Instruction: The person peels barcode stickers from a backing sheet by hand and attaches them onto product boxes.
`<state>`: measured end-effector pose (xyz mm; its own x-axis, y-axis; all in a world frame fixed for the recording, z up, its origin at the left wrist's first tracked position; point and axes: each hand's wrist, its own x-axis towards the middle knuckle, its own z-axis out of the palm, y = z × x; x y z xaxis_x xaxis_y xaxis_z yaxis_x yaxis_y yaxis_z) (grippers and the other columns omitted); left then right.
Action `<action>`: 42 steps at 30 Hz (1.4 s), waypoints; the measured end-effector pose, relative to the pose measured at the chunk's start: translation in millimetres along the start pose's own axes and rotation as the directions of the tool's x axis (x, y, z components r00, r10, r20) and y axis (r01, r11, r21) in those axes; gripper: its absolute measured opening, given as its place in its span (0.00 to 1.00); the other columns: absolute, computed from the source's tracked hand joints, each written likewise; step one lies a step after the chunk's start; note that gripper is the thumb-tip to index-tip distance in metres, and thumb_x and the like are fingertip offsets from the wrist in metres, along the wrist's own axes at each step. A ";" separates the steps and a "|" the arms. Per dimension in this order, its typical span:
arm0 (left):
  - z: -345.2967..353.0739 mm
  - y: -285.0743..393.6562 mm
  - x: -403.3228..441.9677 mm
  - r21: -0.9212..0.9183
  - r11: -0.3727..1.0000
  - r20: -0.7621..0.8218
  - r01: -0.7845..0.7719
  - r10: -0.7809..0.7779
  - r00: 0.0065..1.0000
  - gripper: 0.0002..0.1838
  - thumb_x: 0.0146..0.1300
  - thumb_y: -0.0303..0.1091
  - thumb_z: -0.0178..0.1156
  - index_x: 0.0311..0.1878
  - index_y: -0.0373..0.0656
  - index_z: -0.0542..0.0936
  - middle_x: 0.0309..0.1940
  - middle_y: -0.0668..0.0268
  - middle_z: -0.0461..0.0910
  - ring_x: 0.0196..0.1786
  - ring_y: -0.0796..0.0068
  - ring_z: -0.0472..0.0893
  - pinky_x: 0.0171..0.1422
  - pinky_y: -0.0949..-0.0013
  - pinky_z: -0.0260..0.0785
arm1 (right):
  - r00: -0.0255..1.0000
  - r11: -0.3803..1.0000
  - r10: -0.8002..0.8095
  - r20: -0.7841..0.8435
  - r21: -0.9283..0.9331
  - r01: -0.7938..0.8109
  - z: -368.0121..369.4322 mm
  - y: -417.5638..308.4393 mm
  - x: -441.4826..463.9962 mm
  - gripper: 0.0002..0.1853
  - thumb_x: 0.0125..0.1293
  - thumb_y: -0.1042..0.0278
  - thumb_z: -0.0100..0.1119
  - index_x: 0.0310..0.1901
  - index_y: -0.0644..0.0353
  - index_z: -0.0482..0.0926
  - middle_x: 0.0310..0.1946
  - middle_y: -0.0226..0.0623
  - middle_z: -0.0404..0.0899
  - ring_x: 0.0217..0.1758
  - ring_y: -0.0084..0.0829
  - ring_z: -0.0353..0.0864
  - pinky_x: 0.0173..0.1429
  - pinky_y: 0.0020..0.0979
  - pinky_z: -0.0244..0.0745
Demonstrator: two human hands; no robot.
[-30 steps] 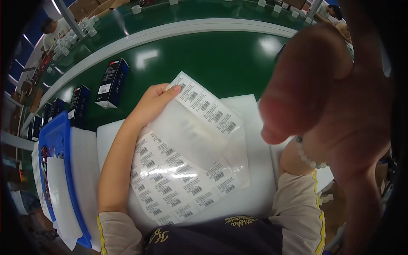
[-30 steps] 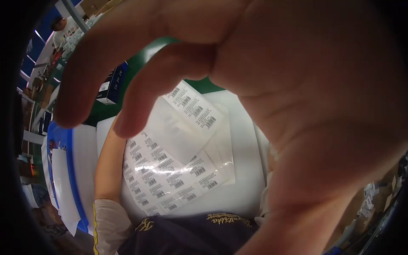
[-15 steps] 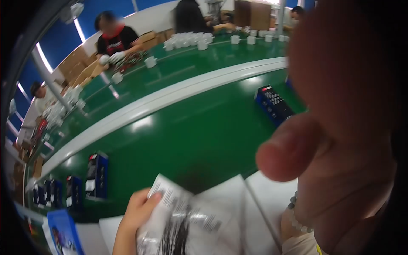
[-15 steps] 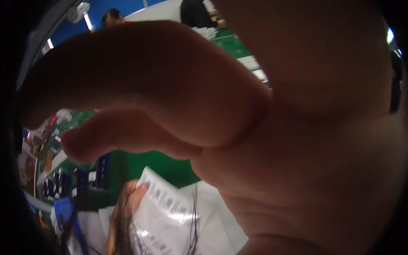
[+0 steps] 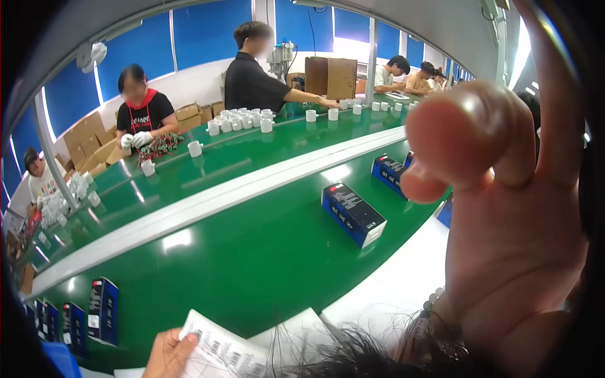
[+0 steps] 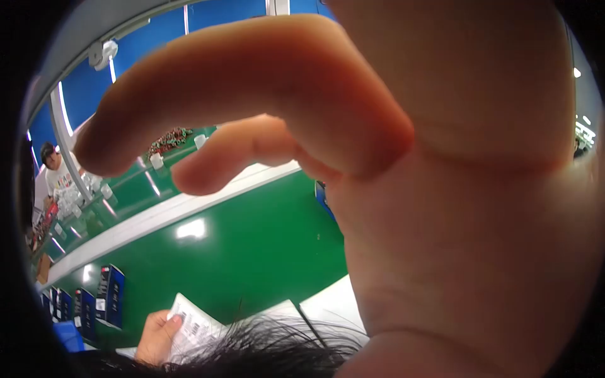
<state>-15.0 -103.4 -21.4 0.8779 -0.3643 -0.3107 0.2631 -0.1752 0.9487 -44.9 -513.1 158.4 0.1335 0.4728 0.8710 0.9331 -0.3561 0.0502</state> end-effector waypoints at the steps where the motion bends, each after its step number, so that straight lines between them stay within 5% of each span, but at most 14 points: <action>1: -4.1 -2.9 2.6 0.063 0.998 0.001 -0.011 0.011 1.000 0.09 0.65 0.27 0.54 0.36 0.30 0.79 0.26 0.61 0.81 0.24 0.82 0.75 0.28 0.83 0.69 | 1.000 1.000 0.017 0.017 0.014 -0.017 -1.5 -0.1 -0.3 0.27 0.64 0.56 0.57 0.60 0.52 0.59 0.55 0.42 0.65 0.53 0.41 0.74 0.48 0.32 0.76; 3: -0.1 -10.9 -0.5 0.185 0.983 -0.005 -0.007 0.008 1.000 0.09 0.65 0.28 0.56 0.36 0.31 0.80 0.25 0.63 0.81 0.24 0.84 0.75 0.29 0.84 0.68 | 0.997 0.996 0.063 0.049 0.066 -0.066 -5.7 6.5 -4.0 0.27 0.64 0.56 0.57 0.60 0.52 0.58 0.55 0.42 0.64 0.53 0.41 0.74 0.48 0.32 0.76; 17: 44.2 0.3 -10.3 0.111 0.993 -0.026 -0.043 0.046 0.999 0.09 0.62 0.31 0.60 0.36 0.34 0.78 0.25 0.64 0.80 0.22 0.85 0.72 0.26 0.84 0.66 | 0.980 0.971 0.184 0.074 0.143 -0.193 -23.3 6.8 -18.7 0.31 0.64 0.55 0.58 0.62 0.50 0.54 0.59 0.43 0.61 0.55 0.43 0.73 0.49 0.34 0.76; 37: 73.3 8.0 -2.5 0.266 0.963 0.003 -0.042 0.043 0.999 0.09 0.63 0.35 0.59 0.35 0.38 0.77 0.23 0.70 0.76 0.20 0.88 0.68 0.23 0.84 0.61 | 0.897 0.856 0.412 0.157 0.271 -0.441 -12.9 -12.5 -43.4 0.35 0.63 0.53 0.58 0.66 0.47 0.49 0.63 0.43 0.55 0.57 0.45 0.72 0.50 0.36 0.77; 42: 83.6 10.7 3.6 0.264 0.951 0.059 -0.158 0.147 0.987 0.10 0.64 0.36 0.59 0.34 0.38 0.77 0.22 0.72 0.75 0.20 0.88 0.67 0.23 0.84 0.60 | 0.882 0.812 0.429 0.195 0.344 -0.471 3.9 -4.4 -50.3 0.37 0.63 0.53 0.59 0.67 0.46 0.48 0.64 0.43 0.54 0.58 0.46 0.71 0.50 0.37 0.77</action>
<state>-42.5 -183.1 -17.1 0.8820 -0.4395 -0.1703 0.0061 -0.3508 0.9364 -54.5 -532.2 112.5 0.5829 0.4218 0.6945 0.8100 -0.2344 -0.5376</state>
